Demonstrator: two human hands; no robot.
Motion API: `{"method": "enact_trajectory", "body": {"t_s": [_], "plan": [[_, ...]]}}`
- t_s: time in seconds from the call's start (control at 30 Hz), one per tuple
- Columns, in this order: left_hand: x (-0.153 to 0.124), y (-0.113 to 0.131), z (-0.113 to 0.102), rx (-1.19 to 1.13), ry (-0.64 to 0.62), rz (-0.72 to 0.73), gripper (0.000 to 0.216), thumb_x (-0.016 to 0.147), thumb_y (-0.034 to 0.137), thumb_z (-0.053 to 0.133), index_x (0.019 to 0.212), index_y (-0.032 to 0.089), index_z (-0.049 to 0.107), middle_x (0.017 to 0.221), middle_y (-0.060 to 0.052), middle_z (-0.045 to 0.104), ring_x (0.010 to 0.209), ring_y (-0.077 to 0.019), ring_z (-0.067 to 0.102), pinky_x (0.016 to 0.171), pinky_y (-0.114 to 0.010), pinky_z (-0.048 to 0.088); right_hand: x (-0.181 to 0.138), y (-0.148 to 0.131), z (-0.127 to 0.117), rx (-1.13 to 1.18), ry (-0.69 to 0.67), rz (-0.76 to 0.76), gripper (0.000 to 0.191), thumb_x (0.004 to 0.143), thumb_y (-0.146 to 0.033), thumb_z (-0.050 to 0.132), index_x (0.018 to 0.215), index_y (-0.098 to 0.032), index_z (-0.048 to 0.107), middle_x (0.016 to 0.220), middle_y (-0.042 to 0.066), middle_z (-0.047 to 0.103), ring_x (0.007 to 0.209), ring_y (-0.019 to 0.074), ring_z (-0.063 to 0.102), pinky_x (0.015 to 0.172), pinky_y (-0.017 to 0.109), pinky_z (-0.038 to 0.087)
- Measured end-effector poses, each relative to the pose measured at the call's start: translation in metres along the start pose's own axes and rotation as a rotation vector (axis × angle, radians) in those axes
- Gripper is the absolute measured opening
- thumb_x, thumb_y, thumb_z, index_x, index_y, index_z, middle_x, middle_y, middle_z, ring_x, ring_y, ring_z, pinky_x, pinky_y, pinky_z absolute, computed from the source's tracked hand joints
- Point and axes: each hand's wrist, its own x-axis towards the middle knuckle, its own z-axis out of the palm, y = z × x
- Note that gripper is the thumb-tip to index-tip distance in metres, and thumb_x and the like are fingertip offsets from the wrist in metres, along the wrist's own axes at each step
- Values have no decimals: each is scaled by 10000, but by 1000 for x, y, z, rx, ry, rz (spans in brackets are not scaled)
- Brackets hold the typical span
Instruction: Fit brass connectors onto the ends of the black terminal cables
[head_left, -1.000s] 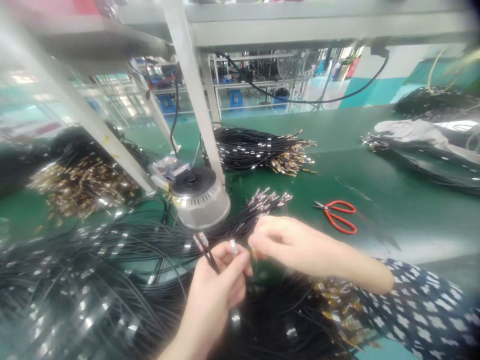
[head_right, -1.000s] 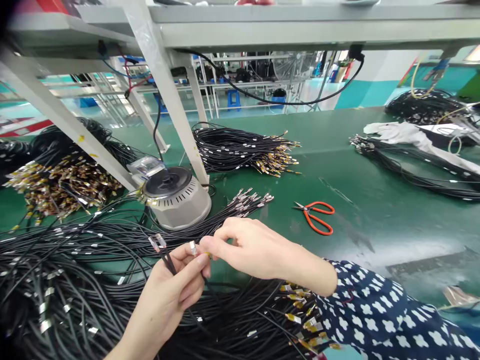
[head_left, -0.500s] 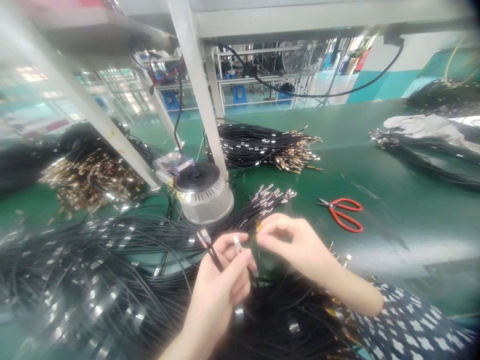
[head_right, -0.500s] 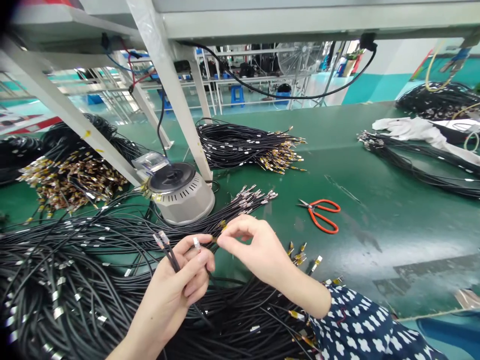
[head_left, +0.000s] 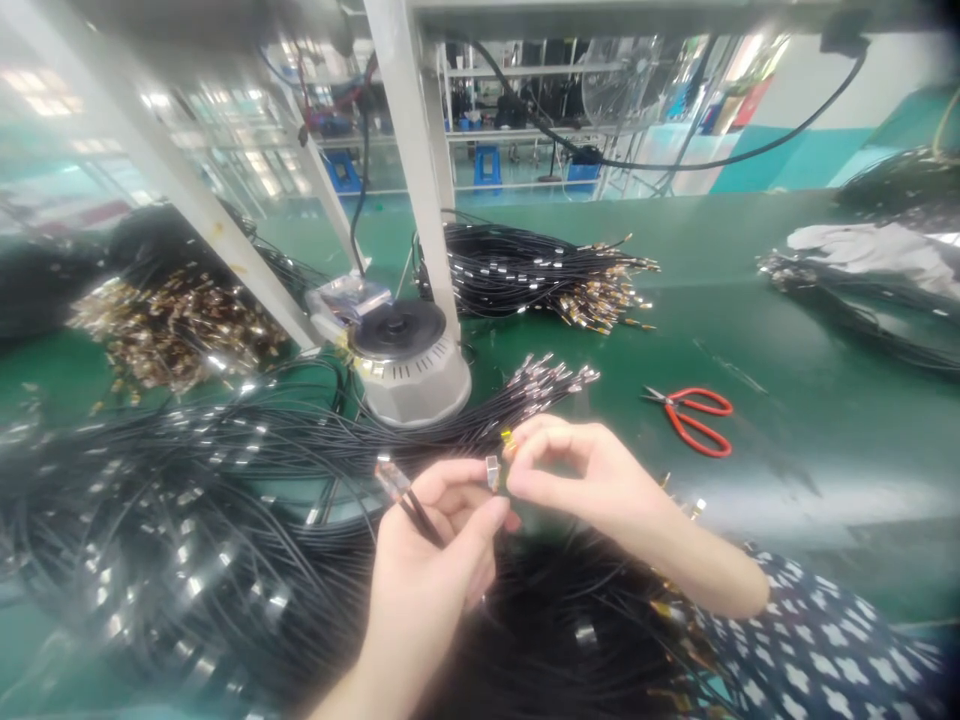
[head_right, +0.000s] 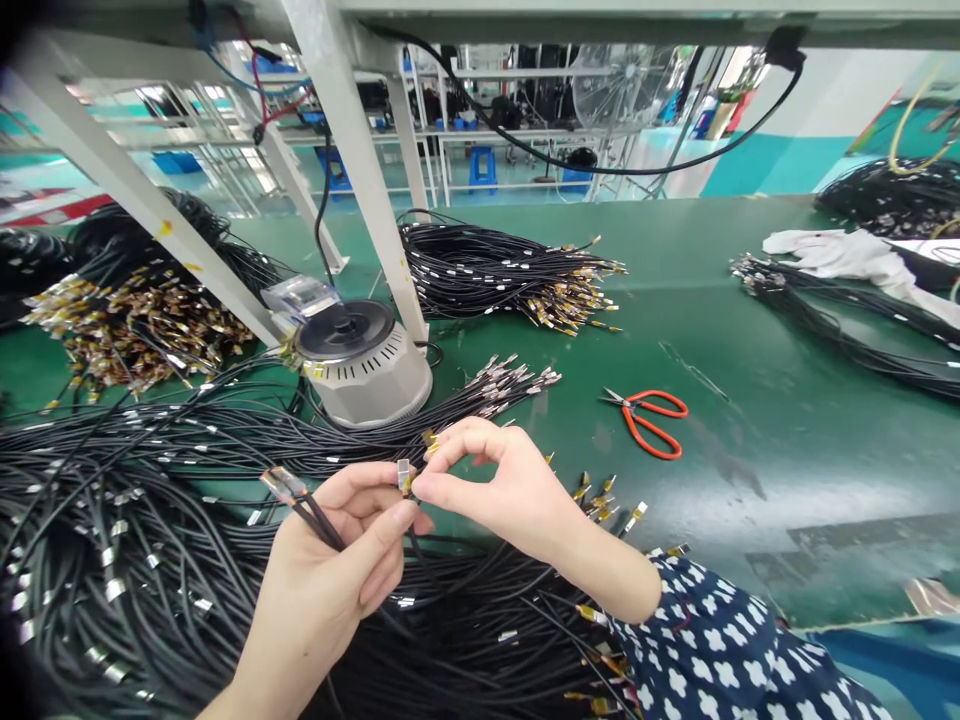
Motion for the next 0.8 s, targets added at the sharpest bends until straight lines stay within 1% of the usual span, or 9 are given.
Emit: {"method": "enact_trajectory", "body": {"t_s": [0.2,0.37,0.8], "plan": [[-1,0,-1,15,7,14,253,755,219,759,952,162,610,620,-17,690,303,-18,382,298,-125,290,-1,-1,4,46,-2,12,126,716,-247,732,624,-198,661,847,34,645,933,214,585,880,362,426],[-2,0,-1,11,15,34,242,762,216,753,947,159,608,609,-15,688,300,-21,388,296,-122,292,-1,0,5,66,1,-14,124,724,-228,729,627,-191,662,839,28,633,915,200,580,881,347,421],[-3,1,0,17,7,25,239,765,206,747,953,152,609,614,-15,680,304,-17,386,299,-123,293,0,3,7,63,10,-28,128,742,-214,720,638,-180,653,836,25,630,869,180,587,870,335,433]]}}
